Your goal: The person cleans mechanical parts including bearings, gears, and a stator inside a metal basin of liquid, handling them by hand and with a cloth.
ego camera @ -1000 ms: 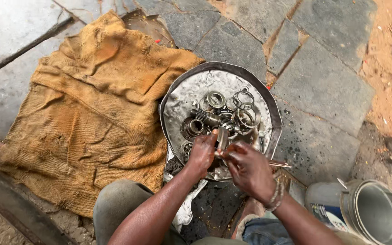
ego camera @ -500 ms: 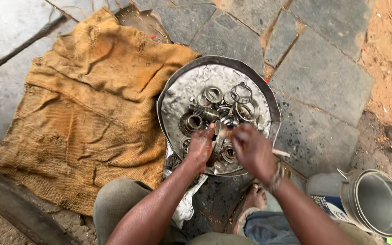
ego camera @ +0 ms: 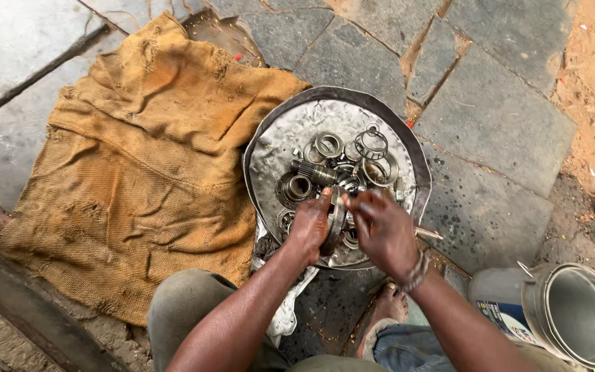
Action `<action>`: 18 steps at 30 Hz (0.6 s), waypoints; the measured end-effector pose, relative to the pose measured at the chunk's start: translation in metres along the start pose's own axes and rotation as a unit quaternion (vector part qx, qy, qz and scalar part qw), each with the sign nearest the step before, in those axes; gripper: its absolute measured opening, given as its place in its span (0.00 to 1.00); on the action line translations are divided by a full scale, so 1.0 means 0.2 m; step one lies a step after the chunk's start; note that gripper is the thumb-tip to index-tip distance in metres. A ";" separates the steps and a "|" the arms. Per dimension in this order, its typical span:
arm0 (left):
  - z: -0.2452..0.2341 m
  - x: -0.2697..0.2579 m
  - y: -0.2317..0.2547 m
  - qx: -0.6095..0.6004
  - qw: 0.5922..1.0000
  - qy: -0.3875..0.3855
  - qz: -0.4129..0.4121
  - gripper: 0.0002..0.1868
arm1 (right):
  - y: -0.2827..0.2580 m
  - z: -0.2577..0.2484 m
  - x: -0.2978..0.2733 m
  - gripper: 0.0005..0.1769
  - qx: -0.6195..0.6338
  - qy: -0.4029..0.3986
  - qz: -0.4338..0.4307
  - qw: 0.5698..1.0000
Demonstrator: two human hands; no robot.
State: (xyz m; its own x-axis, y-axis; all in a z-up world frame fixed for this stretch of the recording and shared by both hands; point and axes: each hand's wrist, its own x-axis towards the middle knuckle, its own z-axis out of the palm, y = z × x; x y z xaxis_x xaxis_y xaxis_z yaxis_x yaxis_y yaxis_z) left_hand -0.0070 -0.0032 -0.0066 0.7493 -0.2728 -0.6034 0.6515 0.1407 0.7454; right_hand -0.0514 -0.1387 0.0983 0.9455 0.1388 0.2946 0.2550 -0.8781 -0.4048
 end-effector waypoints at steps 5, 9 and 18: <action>-0.02 -0.06 0.07 -0.080 0.996 -0.010 -0.044 0.39 | -0.08 0.09 -0.21 0.17 -0.071 -0.044 -0.155 0.984; 0.00 -0.12 0.17 0.025 0.995 0.047 -0.083 0.40 | 0.02 0.13 -0.09 0.25 -0.096 -0.047 -0.051 0.993; -0.02 -0.08 0.10 -0.149 0.986 0.006 -0.072 0.37 | -0.04 0.12 -0.27 0.21 -0.074 -0.080 -0.192 0.975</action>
State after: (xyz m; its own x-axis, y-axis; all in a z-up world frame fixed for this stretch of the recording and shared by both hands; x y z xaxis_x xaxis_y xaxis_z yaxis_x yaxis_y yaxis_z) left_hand -0.0054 0.0081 0.0170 0.6471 -0.2985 -0.7015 0.7554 0.3759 0.5368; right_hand -0.0989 -0.1281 0.0654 0.8084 0.5298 0.2565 0.5759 -0.8020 -0.1586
